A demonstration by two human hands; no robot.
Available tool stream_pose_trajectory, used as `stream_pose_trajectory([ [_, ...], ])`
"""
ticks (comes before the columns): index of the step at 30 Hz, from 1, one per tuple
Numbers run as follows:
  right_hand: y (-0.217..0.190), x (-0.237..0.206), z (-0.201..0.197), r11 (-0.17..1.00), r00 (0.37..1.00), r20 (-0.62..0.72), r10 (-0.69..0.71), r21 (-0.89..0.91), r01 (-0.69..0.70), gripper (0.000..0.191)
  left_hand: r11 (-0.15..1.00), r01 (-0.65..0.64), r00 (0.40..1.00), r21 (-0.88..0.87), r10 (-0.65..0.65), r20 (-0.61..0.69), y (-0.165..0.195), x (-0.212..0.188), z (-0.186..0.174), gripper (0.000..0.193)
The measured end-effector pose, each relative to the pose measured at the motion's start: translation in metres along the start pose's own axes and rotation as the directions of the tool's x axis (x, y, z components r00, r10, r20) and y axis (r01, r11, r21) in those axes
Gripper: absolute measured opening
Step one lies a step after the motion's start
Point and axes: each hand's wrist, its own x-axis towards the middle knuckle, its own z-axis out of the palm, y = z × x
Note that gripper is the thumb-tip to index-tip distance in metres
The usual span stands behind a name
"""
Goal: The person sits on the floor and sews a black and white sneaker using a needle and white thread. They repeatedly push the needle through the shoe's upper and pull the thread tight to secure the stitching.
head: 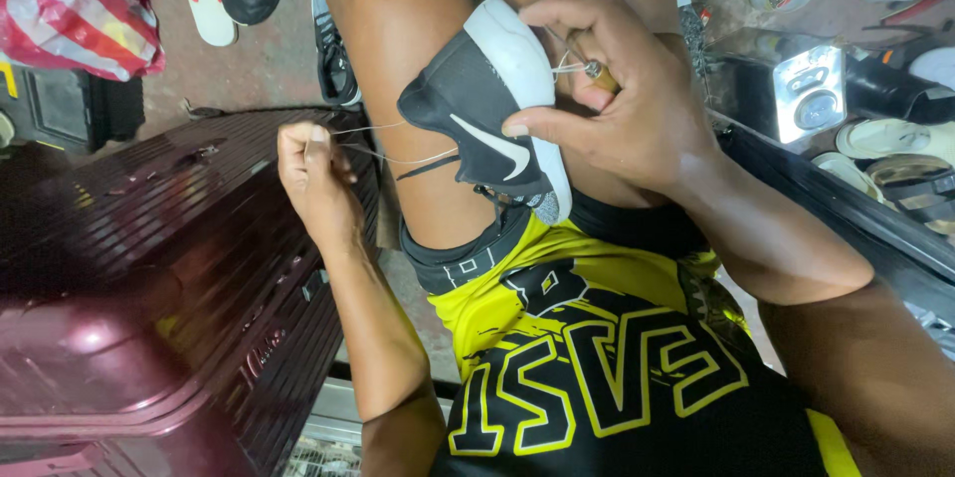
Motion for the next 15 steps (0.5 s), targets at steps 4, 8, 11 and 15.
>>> stream_pose_trajectory([
  [4,-0.008,-0.007,-0.016,0.989,0.994,0.053,0.091,-0.126,-0.084,0.081,0.677,-0.536,0.839,0.504,0.494,0.23,0.042,-0.025,0.041,0.035],
  [8,-0.012,-0.012,-0.037,0.921,0.968,0.194,0.161,-0.382,-0.077,0.109,0.473,-0.726,0.688,0.499,0.493,0.533,0.062,-0.047,0.074,0.041],
  [11,-0.016,-0.015,-0.058,0.792,0.955,0.252,0.158,-0.61,0.03,0.115,0.498,-0.71,0.704,0.498,0.512,0.491,0.06,-0.046,0.087,0.036],
  [15,-0.015,-0.014,-0.066,0.83,0.965,0.264,0.002,-0.538,0.146,0.099,0.503,-0.704,0.709,0.502,0.456,0.538,0.051,-0.043,0.089,0.016],
])
